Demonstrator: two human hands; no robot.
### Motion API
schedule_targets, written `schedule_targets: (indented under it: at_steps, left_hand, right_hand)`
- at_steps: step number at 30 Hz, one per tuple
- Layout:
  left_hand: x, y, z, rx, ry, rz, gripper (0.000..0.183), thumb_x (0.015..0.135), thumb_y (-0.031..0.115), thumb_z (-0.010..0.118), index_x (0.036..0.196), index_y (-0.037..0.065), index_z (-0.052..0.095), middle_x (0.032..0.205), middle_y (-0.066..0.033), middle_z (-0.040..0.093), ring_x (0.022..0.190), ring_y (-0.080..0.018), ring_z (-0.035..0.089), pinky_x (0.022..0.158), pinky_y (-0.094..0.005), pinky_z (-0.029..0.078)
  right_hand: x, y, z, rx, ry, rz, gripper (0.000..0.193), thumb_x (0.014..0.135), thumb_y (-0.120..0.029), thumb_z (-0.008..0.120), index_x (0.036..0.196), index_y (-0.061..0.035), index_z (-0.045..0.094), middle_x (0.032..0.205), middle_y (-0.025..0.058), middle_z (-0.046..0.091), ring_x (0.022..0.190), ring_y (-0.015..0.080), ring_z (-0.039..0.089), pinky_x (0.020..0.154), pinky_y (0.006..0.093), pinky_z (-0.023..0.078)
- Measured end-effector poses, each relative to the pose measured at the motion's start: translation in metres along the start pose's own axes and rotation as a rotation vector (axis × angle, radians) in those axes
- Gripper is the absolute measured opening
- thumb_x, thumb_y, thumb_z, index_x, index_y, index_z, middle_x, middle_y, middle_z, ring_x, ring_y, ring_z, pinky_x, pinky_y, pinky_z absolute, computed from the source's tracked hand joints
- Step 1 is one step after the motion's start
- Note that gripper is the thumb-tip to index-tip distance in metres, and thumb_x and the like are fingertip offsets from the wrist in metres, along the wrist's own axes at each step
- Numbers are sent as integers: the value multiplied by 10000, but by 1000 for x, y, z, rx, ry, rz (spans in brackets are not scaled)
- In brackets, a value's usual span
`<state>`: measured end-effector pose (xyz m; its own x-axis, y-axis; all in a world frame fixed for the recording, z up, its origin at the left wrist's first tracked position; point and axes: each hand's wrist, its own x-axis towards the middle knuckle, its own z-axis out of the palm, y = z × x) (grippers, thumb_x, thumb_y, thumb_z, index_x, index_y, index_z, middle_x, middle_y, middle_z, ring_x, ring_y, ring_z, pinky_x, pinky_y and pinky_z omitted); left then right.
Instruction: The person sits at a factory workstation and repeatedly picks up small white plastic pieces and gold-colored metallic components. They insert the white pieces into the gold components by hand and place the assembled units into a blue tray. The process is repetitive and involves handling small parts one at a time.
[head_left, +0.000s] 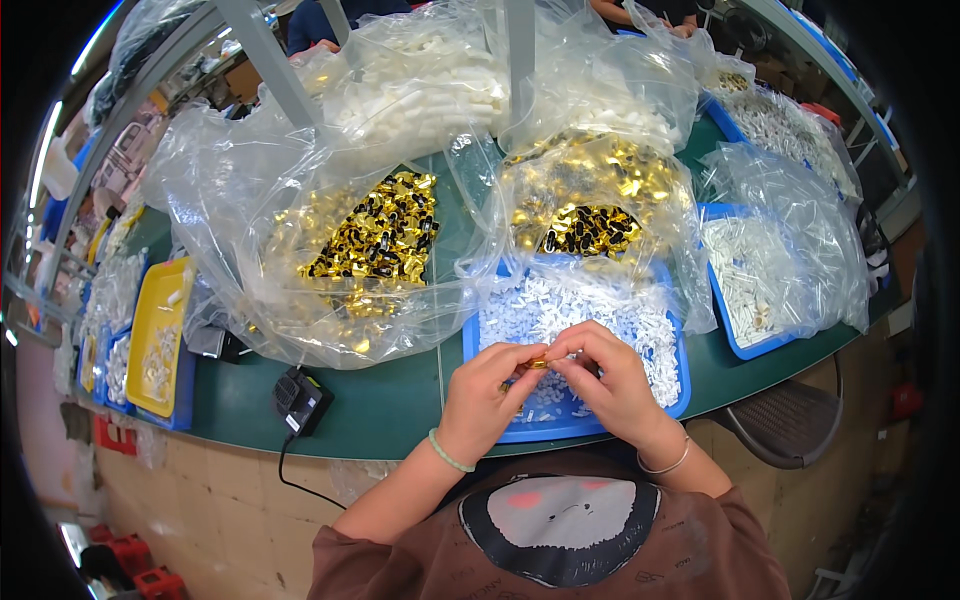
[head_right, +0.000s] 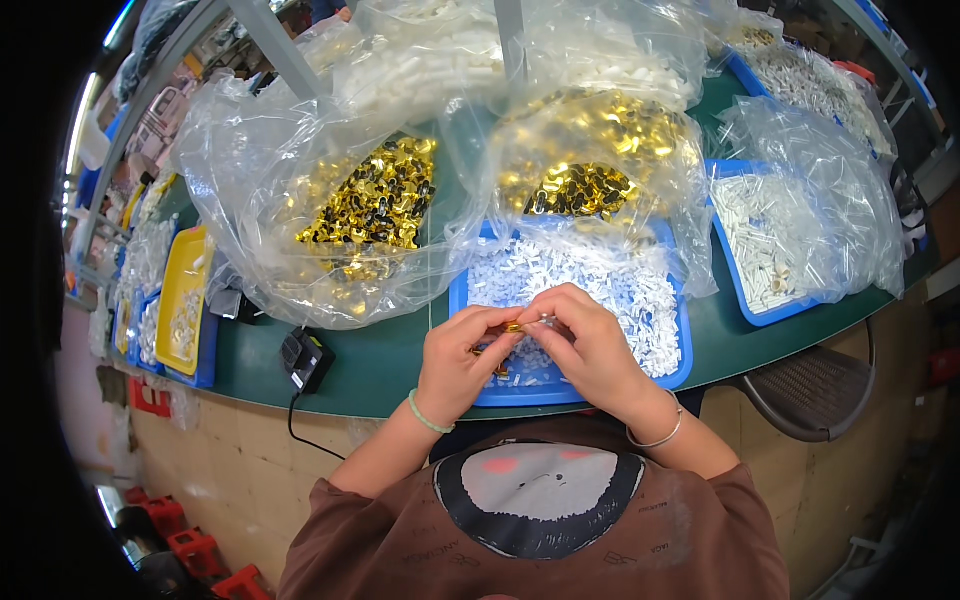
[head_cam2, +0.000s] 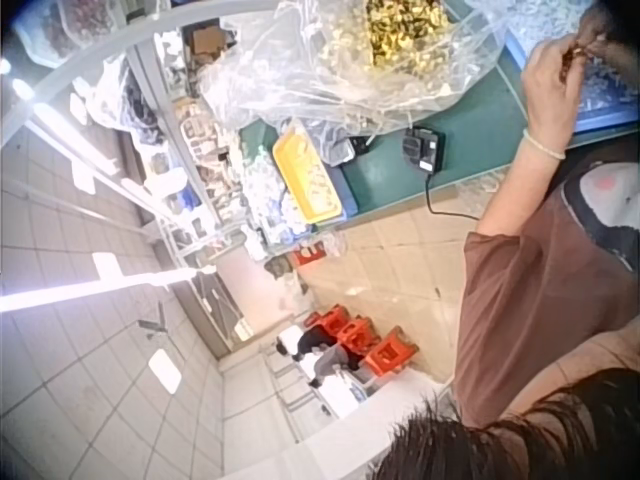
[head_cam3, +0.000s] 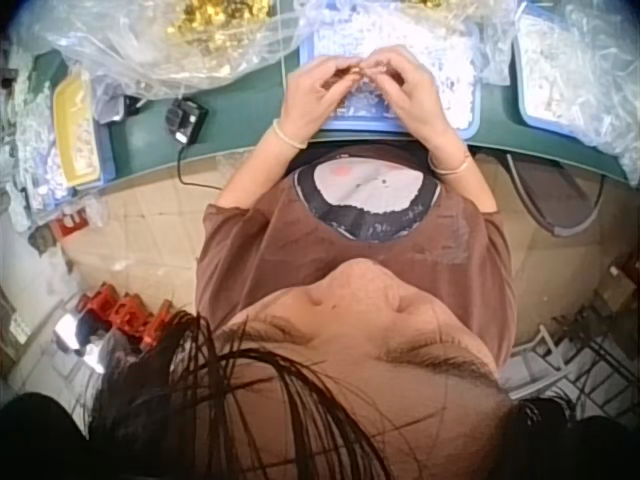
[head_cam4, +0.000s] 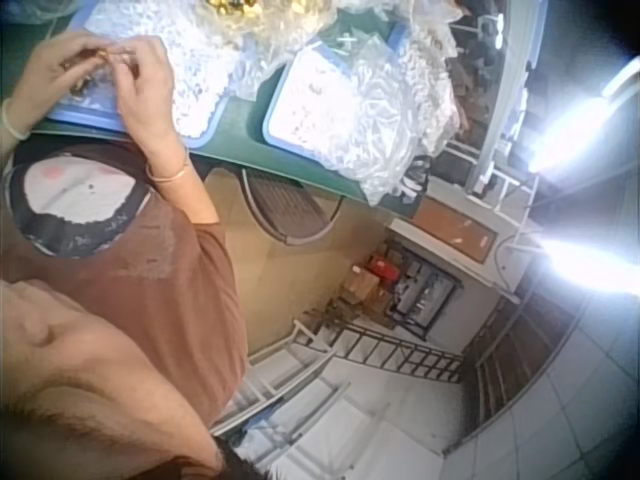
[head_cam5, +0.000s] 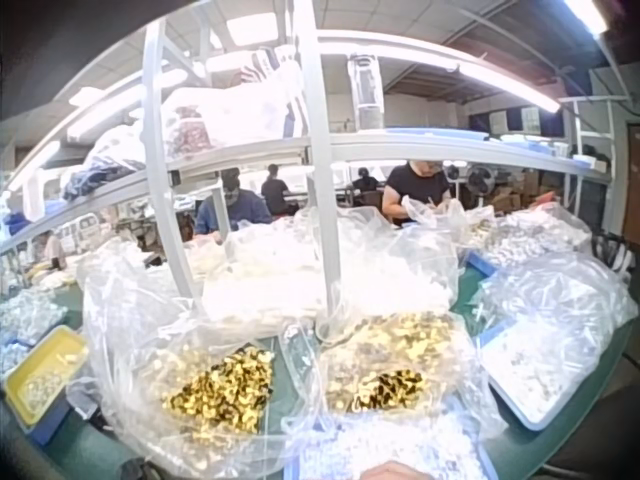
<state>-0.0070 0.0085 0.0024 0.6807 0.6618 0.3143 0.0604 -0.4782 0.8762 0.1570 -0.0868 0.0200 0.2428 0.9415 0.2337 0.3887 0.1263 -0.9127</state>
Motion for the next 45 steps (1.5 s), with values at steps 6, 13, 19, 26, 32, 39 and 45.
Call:
schedule_targets:
  at_steps: [6, 13, 19, 26, 32, 39, 45]
  left_hand:
    - [-4, 0, 4, -128, 25, -134, 206, 853, 23, 736, 1054, -6, 704, 959, -105, 707, 841, -158, 716, 770, -271, 595]
    - [-5, 4, 0, -74, 26, -53, 186, 838, 22, 749, 1020, 1, 718, 944, -98, 714, 815, -150, 709, 726, -263, 586]
    - [-4, 0, -3, -20, 29, 101, 175, 822, 23, 753, 993, 22, 717, 959, -103, 717, 826, -194, 698, 707, -288, 564]
    - [-4, 2, -1, -4, 35, 116, 177, 837, 12, 728, 1008, 32, 688, 989, -109, 703, 856, -241, 694, 744, -310, 556]
    - [-4, -17, 0, -581, 18, -252, 291, 921, -11, 649, 1204, -3, 585, 1159, -108, 643, 1009, -173, 651, 886, -298, 543]
    - [3, -9, -14, -892, 37, -529, 290, 988, 66, 582, 1269, -8, 567, 1140, -96, 651, 1025, -170, 647, 964, -317, 530]
    - [1, -10, -12, -906, 50, -555, 255, 982, 74, 599, 1230, 11, 607, 1123, -73, 667, 989, -145, 647, 921, -286, 531]
  right_hand:
    - [1, 0, -6, 199, -53, 193, 86, 898, -30, 662, 981, -9, 669, 958, 12, 608, 717, 48, 502, 637, 209, 422]
    - [0, 0, -11, 263, -141, 267, 103, 918, -32, 641, 1018, -7, 642, 1016, 15, 638, 782, 21, 525, 691, 186, 435]
    - [2, 0, -8, 280, -92, 318, 112, 893, -64, 686, 988, -7, 671, 946, 0, 667, 660, 16, 482, 591, 187, 407]
    - [-4, -6, -3, 146, -42, 218, 124, 886, -15, 687, 1010, -10, 687, 950, 24, 711, 661, 25, 537, 598, 187, 456]
    - [5, 0, -23, -370, 57, -25, 160, 845, -15, 705, 1003, -25, 685, 883, 74, 671, 734, 184, 641, 644, 280, 504]
    - [-1, 16, -19, -610, -18, -51, 137, 782, -52, 751, 912, -70, 713, 858, 88, 637, 750, 271, 653, 655, 352, 521]
    - [0, 22, -18, -667, -41, -58, 99, 787, -67, 726, 880, -98, 713, 864, 69, 632, 791, 271, 660, 673, 372, 534]
